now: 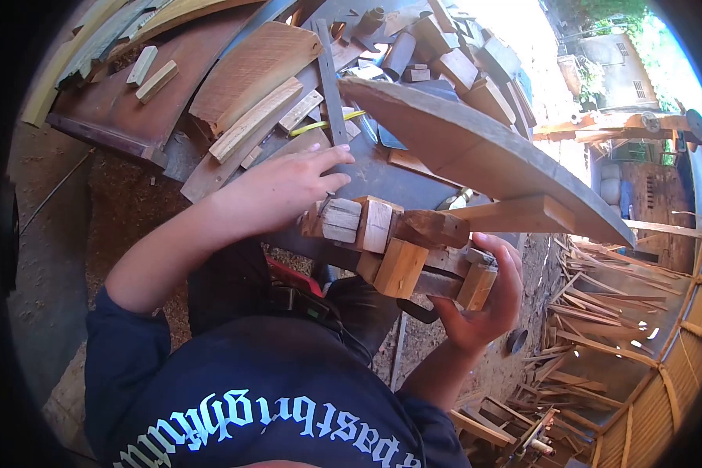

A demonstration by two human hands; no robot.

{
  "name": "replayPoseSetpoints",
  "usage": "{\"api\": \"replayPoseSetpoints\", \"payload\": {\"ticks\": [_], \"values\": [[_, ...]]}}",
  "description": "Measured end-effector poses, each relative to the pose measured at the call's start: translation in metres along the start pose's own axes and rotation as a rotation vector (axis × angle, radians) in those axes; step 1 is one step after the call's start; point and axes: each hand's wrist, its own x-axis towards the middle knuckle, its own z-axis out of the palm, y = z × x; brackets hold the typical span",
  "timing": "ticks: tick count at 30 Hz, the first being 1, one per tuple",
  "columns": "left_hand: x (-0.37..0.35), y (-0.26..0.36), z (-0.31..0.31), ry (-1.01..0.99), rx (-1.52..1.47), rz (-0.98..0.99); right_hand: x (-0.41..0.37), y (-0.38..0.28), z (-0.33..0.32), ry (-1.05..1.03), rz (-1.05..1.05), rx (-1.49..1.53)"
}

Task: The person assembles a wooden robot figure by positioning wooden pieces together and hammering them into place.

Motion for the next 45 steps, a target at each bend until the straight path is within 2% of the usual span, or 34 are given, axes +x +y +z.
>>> {"api": "replayPoseSetpoints", "payload": {"ticks": [4, 7, 10, 13, 15, 16, 18, 20, 22, 24, 25, 27, 28, 29, 31, 33, 35, 39, 43, 45], "values": [[-0.006, -0.002, 0.007, 0.053, 0.049, 0.007, -0.005, 0.005, 0.001, 0.031, 0.003, 0.002], [-0.007, 0.0, 0.001, -0.027, 0.045, -0.039, -0.006, 0.008, -0.003, 0.034, 0.0, -0.016], [-0.008, -0.004, 0.006, 0.019, 0.022, -0.007, -0.007, 0.01, -0.006, 0.024, -0.008, -0.058], [-0.001, -0.005, -0.01, -0.053, -0.031, -0.007, -0.006, 0.007, -0.005, 0.007, -0.004, -0.072], [0.006, -0.003, -0.033, -0.123, -0.002, -0.114, -0.004, 0.003, 0.002, 0.014, 0.004, -0.01], [0.018, -0.003, -0.041, -0.141, 0.022, -0.125, 0.003, -0.002, 0.003, -0.041, -0.038, 0.0], [0.034, -0.003, -0.047, 0.18, 0.043, -0.08, 0.013, -0.003, 0.004, -0.082, -0.124, 0.044], [0.077, -0.005, -0.07, 0.084, 0.008, -0.043, 0.016, -0.006, 0.002, -0.08, -0.111, 0.065], [0.12, -0.014, -0.068, 0.103, 0.144, 0.025, 0.022, -0.003, -0.005, -0.11, -0.147, 0.077], [0.158, -0.027, -0.054, 0.121, 0.154, 0.072, 0.022, -0.001, -0.015, -0.116, -0.15, 0.083], [0.178, -0.051, -0.036, 0.155, 0.185, 0.184, 0.022, -0.001, -0.019, -0.095, -0.143, 0.092], [0.206, -0.1, -0.002, 0.081, 0.308, 0.26, 0.022, -0.004, -0.019, -0.106, -0.112, 0.135], [0.222, -0.092, -0.01, 0.048, 0.382, 0.31, 0.023, -0.003, -0.02, -0.097, -0.145, 0.142], [0.226, -0.094, -0.013, 0.012, 0.355, 0.206, 0.023, -0.002, -0.012, -0.103, -0.119, 0.173], [0.218, -0.049, -0.031, -0.069, 0.292, -0.019, 0.022, 0.0, -0.013, -0.134, -0.09, 0.23], [0.221, -0.051, -0.021, -0.031, 0.322, -0.038, 0.022, 0.003, -0.011, -0.149, -0.071, 0.279], [0.23, -0.069, -0.003, 0.089, 0.386, 0.064, 0.02, 0.005, -0.012, -0.191, -0.01, 0.366], [0.244, -0.087, 0.011, 0.259, 0.441, 0.184, 0.021, 0.01, -0.009, -0.155, -0.051, 0.376], [0.25, -0.099, 0.015, 0.333, 0.505, 0.226, 0.02, 0.014, -0.003, -0.095, -0.084, 0.407], [0.253, -0.11, 0.018, 0.379, 0.64, 0.241, 0.018, 0.014, -0.002, -0.082, -0.08, 0.419]]}}
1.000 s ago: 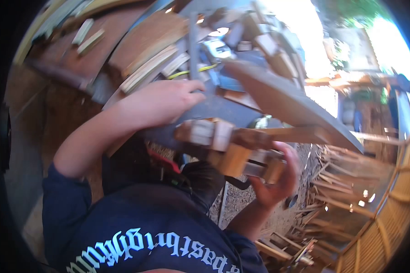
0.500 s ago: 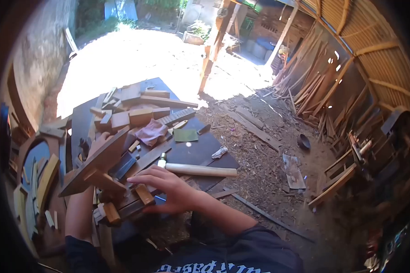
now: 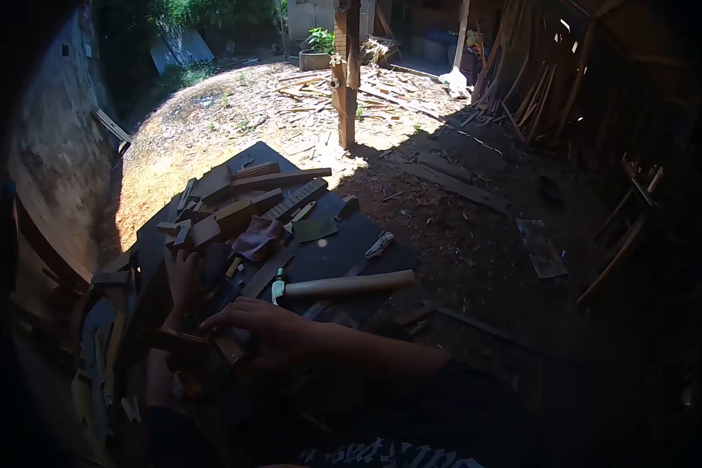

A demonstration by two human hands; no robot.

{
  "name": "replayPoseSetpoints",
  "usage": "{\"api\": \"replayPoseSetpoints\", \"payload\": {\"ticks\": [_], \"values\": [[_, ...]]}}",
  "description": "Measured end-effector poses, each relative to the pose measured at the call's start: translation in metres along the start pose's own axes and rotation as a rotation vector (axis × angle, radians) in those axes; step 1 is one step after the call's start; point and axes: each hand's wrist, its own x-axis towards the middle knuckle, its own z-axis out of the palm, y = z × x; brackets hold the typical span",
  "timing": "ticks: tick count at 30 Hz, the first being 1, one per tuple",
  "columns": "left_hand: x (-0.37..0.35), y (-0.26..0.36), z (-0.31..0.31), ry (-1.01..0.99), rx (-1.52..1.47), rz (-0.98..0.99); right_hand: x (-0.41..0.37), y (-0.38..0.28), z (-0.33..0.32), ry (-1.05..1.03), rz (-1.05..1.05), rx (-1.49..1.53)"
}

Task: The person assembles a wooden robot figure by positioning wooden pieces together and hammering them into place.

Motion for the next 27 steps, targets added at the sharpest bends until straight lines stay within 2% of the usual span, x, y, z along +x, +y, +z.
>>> {"api": "replayPoseSetpoints", "payload": {"ticks": [4, 8, 19, 24, 27], "values": [[0.022, 0.02, -0.018, -0.144, -0.042, -0.126, -0.001, 0.003, -0.001, 0.011, -0.004, -0.006], [0.02, 0.011, -0.019, -0.145, -0.053, -0.159, 0.001, 0.002, -0.002, -0.028, 0.081, -0.001], [-0.018, -0.009, -0.033, -0.207, -0.202, -0.349, 0.008, 0.002, 0.002, -0.002, 0.011, -0.063], [-0.07, -0.031, -0.072, 0.001, -0.58, -0.499, 0.006, 0.003, 0.0, 0.001, 0.002, -0.104], [-0.131, -0.033, -0.122, 0.113, -1.044, -0.616, 0.004, -0.002, 0.003, 0.045, 0.0, -0.108]]}}
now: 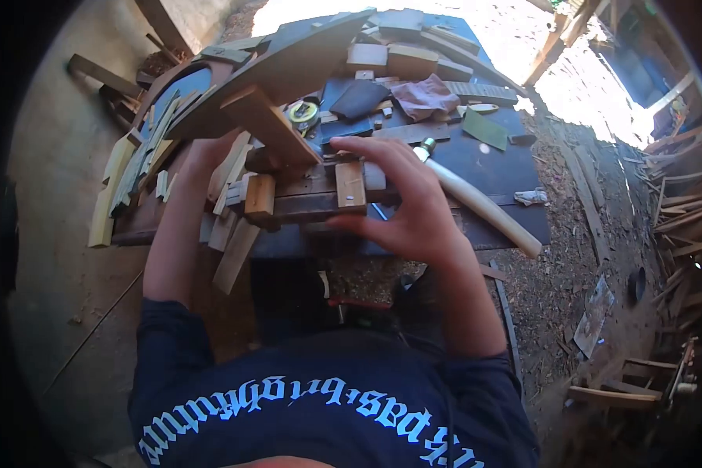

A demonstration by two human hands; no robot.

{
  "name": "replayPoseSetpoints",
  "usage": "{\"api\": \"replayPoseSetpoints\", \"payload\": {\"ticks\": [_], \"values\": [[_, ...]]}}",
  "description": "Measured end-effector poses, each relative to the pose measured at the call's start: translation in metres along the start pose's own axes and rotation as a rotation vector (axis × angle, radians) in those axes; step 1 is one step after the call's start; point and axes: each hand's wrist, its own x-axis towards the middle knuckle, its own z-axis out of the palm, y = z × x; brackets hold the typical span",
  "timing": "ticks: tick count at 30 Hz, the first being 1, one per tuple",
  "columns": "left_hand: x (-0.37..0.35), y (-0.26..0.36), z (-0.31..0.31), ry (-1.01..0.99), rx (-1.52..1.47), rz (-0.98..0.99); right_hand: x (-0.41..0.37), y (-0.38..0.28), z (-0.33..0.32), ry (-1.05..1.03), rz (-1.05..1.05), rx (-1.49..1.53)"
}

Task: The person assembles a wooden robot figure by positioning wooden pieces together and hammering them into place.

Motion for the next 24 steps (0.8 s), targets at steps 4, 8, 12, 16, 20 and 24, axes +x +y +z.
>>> {"api": "replayPoseSetpoints", "payload": {"ticks": [4, 8, 12, 16, 20, 24], "values": [[-0.08, 0.107, -0.026, 0.042, -0.339, -0.28, -0.003, 0.006, 0.006, 0.011, 0.052, 0.069], [-0.131, 0.149, -0.024, 0.222, -0.249, -0.201, -0.004, 0.006, 0.008, 0.04, 0.064, 0.107], [-0.155, 0.182, -0.007, 0.328, -0.193, -0.073, -0.002, 0.009, 0.01, 0.044, 0.043, 0.111], [-0.163, 0.205, 0.004, 0.255, -0.199, 0.023, -0.002, 0.008, 0.007, 0.035, 0.074, 0.111], [-0.16, 0.219, 0.021, 0.153, -0.214, 0.071, -0.002, 0.005, 0.007, 0.021, 0.113, 0.12], [-0.156, 0.227, 0.036, 0.119, -0.124, 0.165, -0.002, 0.009, 0.006, 0.024, 0.056, 0.101]]}}
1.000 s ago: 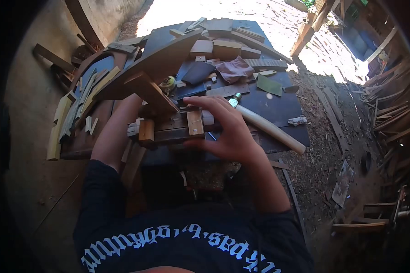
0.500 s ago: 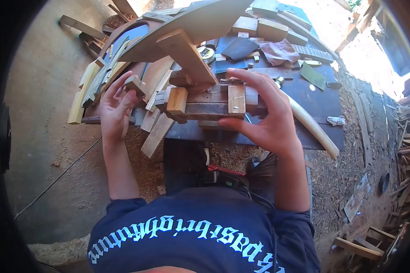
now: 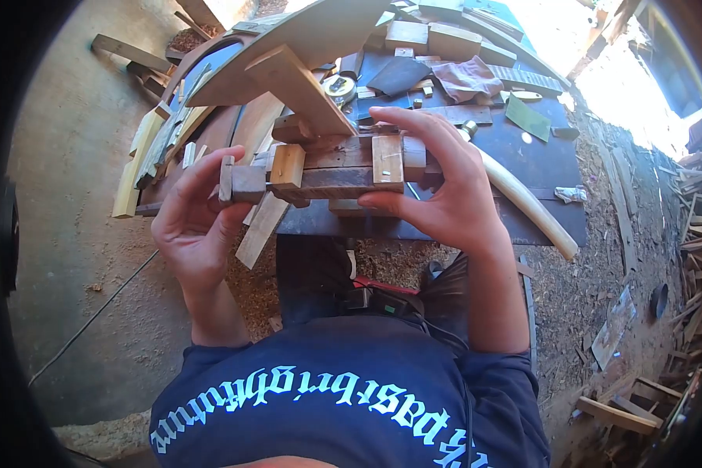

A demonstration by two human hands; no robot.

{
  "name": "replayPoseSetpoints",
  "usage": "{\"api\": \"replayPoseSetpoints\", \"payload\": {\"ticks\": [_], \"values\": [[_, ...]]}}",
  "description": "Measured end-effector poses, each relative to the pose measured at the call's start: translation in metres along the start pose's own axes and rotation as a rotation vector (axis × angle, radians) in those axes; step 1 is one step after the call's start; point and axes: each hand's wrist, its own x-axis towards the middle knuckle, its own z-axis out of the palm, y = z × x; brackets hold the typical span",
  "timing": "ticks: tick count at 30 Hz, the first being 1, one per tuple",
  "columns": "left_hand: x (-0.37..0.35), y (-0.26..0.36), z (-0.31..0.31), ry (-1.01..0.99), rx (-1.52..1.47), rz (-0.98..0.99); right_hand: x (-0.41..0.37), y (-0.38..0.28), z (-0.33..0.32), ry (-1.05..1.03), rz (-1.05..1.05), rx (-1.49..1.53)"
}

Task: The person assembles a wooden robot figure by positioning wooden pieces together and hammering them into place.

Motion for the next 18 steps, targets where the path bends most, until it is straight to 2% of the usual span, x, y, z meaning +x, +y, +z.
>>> {"api": "replayPoseSetpoints", "payload": {"ticks": [6, 11, 13, 15, 18], "values": [[0.002, 0.005, 0.019, -0.022, -0.082, 0.04, 0.001, 0.002, -0.001, -0.005, -0.03, -0.021], [0.005, 0.001, 0.037, -0.006, -0.144, 0.237, 0.001, 0.001, -0.001, -0.004, -0.039, -0.035], [0.0, 0.0, 0.036, -0.026, -0.191, 0.206, 0.001, 0.001, 0.0, 0.0, -0.041, -0.029], [-0.009, 0.006, 0.03, -0.079, -0.258, 0.025, 0.001, 0.002, 0.001, 0.002, -0.049, -0.026], [-0.014, 0.013, 0.03, -0.106, -0.356, -0.125, 0.002, 0.002, 0.0, 0.005, -0.067, -0.037]]}}
